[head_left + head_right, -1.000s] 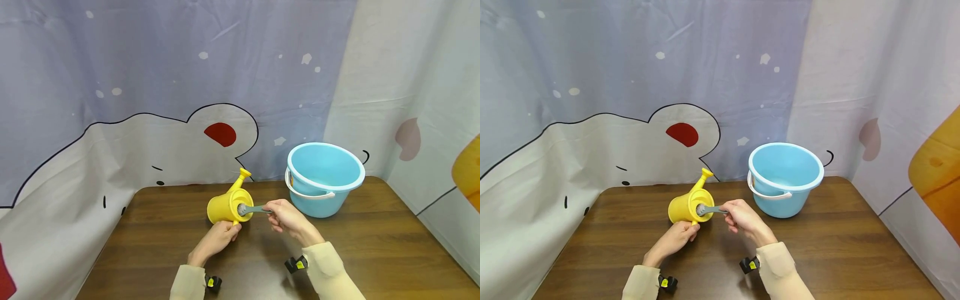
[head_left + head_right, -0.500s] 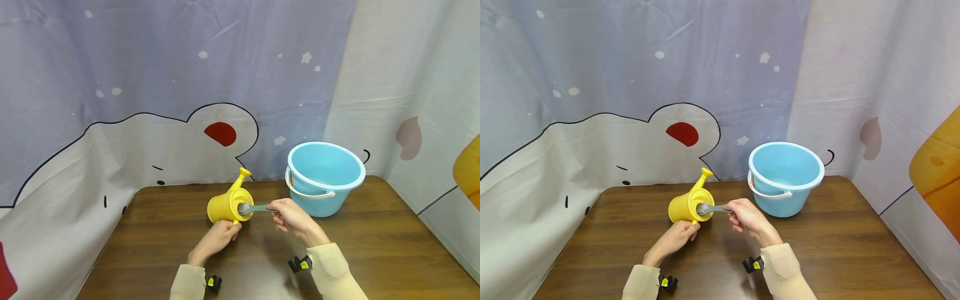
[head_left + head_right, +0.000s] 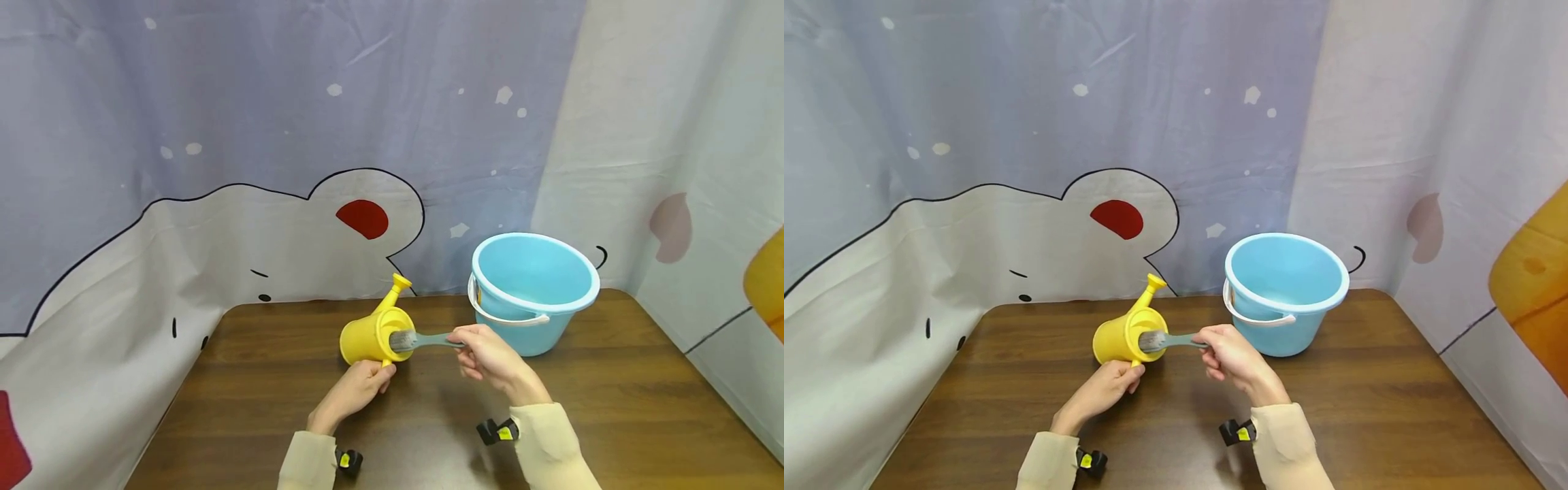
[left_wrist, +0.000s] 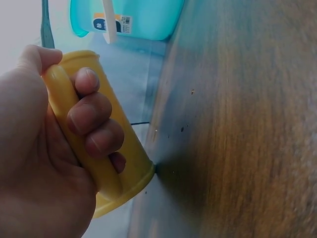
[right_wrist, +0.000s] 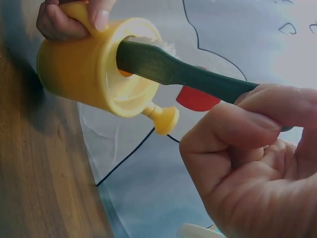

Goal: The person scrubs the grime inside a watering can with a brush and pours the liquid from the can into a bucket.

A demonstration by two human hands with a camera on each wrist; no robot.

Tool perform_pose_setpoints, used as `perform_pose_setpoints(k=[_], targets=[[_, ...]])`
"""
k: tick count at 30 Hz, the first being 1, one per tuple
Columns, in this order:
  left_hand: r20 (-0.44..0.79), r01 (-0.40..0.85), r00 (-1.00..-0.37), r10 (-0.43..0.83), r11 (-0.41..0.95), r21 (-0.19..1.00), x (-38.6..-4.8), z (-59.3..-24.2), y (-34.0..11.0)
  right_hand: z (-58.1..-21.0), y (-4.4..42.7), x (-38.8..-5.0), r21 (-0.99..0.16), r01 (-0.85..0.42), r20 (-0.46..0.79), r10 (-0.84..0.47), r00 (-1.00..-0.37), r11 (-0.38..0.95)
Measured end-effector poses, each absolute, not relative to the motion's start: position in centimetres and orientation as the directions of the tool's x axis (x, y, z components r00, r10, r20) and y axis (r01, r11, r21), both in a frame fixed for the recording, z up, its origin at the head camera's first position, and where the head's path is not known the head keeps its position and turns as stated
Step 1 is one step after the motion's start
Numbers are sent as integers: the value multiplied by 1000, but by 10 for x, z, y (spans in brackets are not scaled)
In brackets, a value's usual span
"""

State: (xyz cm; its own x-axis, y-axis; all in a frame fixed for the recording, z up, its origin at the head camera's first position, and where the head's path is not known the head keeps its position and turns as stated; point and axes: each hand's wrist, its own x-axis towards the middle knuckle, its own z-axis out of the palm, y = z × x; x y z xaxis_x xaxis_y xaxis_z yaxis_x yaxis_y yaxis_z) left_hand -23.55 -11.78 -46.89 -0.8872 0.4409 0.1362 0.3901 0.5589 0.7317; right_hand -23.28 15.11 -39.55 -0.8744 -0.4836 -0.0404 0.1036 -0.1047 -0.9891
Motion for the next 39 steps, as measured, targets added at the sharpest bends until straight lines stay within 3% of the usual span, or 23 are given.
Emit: perform_pose_setpoints(k=[10, 18, 29, 39], targets=[[149, 421, -872, 466, 559, 715, -235, -470, -118, -396, 166, -231, -990, 74, -6, -491, -871, -119], [123, 372, -885, 448, 526, 765, -234, -469, -120, -397, 182, -235, -987, 48, 33, -484, -874, -153], [141, 364, -895, 423, 510, 779, -235, -469, -121, -407, 184, -248, -972, 108, -36, -323, -946, -207], [166, 359, -902, 400, 478, 802, -235, -472, -123, -431, 158, -263, -989, 141, -126, -253, -959, -40]])
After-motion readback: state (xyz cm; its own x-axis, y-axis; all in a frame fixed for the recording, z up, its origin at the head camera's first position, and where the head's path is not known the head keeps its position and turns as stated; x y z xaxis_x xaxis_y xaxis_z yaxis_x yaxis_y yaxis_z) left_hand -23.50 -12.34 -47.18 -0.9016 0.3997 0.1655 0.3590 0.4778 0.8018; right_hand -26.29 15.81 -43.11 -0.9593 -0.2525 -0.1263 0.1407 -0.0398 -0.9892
